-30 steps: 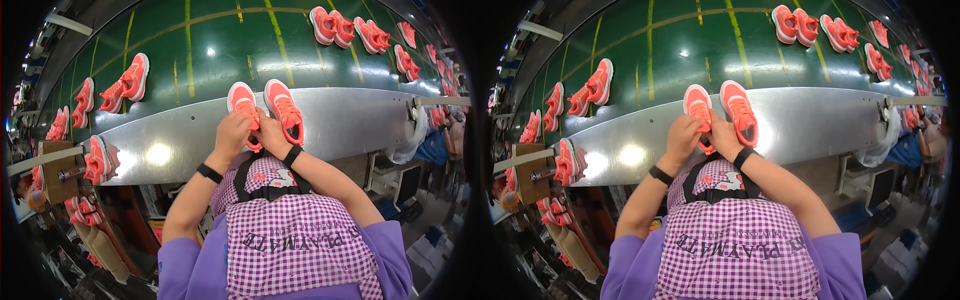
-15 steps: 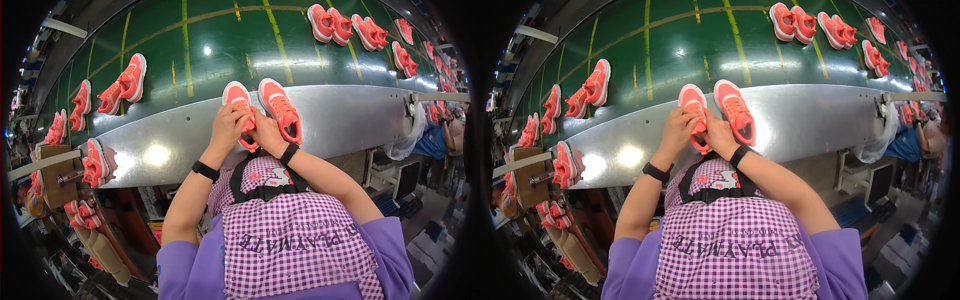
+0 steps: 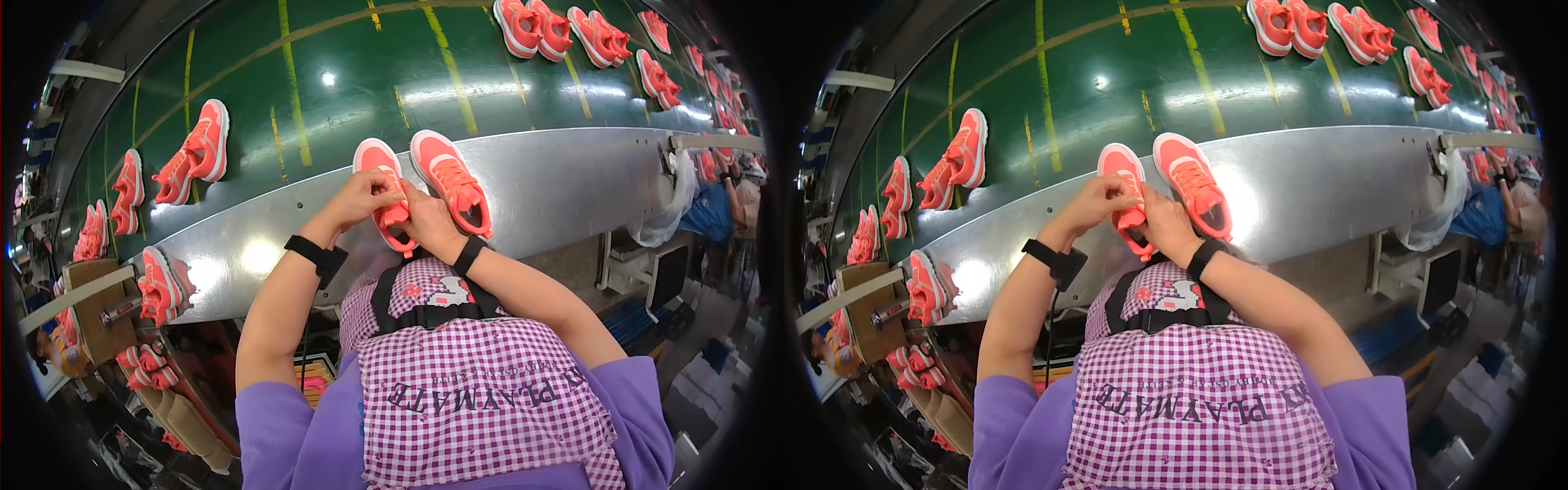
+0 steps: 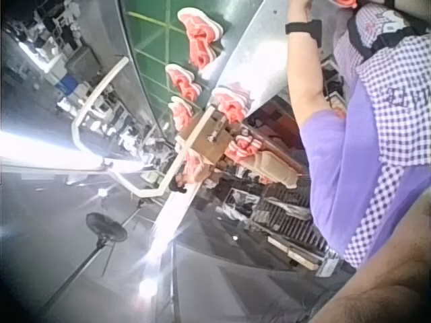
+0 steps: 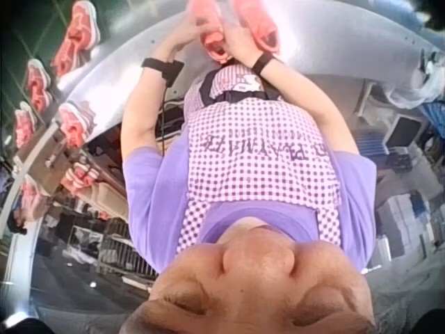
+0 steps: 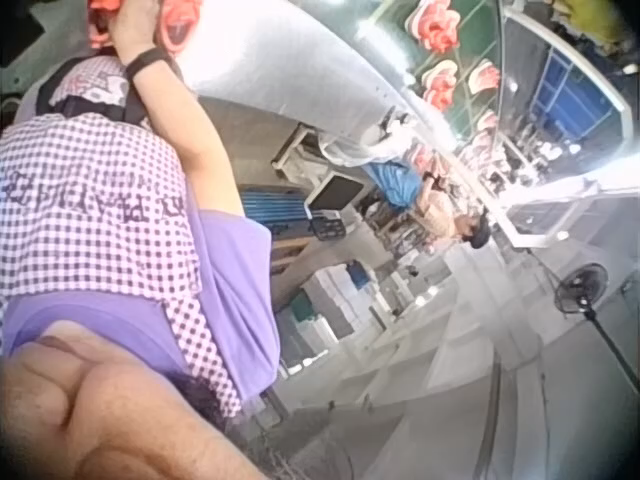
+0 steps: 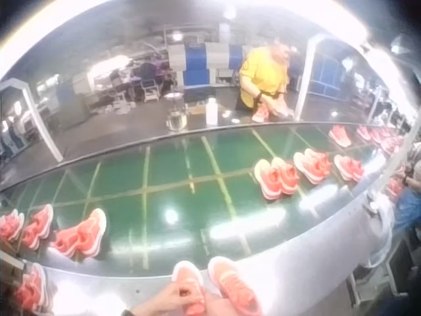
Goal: Lacing pink shoes on a conveyor belt in a shoe factory.
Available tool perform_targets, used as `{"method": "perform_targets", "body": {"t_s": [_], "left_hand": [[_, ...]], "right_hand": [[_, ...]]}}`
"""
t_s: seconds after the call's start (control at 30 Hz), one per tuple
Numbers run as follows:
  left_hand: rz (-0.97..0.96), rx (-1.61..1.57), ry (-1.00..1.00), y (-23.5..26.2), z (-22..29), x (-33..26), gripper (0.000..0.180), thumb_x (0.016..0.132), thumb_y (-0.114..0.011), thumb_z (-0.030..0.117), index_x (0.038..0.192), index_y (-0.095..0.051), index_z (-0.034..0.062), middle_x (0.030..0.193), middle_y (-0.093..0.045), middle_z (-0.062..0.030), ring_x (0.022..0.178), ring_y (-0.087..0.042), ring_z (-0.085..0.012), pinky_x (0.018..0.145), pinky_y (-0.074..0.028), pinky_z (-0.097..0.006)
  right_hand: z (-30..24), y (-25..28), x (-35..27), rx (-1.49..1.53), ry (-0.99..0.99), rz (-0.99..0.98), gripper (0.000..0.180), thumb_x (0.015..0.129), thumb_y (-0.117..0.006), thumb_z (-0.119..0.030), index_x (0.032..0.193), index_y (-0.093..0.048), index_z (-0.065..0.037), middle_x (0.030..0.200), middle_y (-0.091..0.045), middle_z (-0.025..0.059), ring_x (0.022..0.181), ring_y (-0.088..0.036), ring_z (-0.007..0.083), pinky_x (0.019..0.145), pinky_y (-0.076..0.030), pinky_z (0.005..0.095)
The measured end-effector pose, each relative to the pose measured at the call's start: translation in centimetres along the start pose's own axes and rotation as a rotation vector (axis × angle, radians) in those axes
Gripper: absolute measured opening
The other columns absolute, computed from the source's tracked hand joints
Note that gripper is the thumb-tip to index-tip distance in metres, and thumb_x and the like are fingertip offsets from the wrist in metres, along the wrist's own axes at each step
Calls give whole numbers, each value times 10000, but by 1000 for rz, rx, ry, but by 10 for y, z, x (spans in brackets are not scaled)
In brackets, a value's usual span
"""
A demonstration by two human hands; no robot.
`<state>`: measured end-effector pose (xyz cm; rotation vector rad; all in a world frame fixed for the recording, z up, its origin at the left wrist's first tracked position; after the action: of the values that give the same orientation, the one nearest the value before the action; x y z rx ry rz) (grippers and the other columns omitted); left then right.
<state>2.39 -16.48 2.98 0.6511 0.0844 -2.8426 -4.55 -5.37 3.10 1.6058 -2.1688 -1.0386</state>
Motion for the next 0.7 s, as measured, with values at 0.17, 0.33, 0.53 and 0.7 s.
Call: {"method": "perform_targets", "body": {"t_s": [0.17, 0.33, 0.53, 0.7], "left_hand": [[76, -291, 4, -1, -8, -8, 133, 857, -673, 142, 798, -588, 58, 802, -553, 32, 752, -509, -65, 709, -414, -220], [160, -459, -75, 0, -26, -16, 117, 860, -667, 131, 810, -588, 61, 836, -541, 28, 796, -505, -75, 756, -409, -231], [341, -470, -157, 7, -23, -21, 96, 867, -662, 127, 842, -606, 53, 853, -550, 24, 808, -505, -83, 763, -406, -233], [773, 156, -307, 31, 15, -54, 157, 870, -661, 164, 990, -655, 63, 931, -597, -37, 845, -550, -154, 776, -432, -277]], "right_hand": [[-2, 2, -1, -23, -23, -7, 680, 720, -722, -133, 1303, -418, 41, 907, -645, 241, 843, -646, 375, 717, -515, 452], [-6, 4, 0, -40, 13, 11, 691, 719, -721, -135, 1310, -412, 45, 990, -632, 248, 875, -643, 368, 732, -514, 444], [-5, 0, 0, -54, 8, 5, 679, 717, -733, -149, 1289, -419, 39, 987, -625, 236, 888, -629, 377, 742, -514, 443], [-1, 1, 0, -33, -8, 15, 678, 709, -733, -121, 1301, -437, 23, 927, -640, 239, 850, -642, 371, 728, -515, 443]]}}
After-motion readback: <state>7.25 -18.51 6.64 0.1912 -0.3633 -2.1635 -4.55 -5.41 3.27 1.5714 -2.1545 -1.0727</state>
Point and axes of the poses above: each hand's wrist, its own x-axis towards the middle knuckle, its own y-axis out of the back of the hand, z = x × y, the point moved 6 cm from there along x, towards the middle knuckle
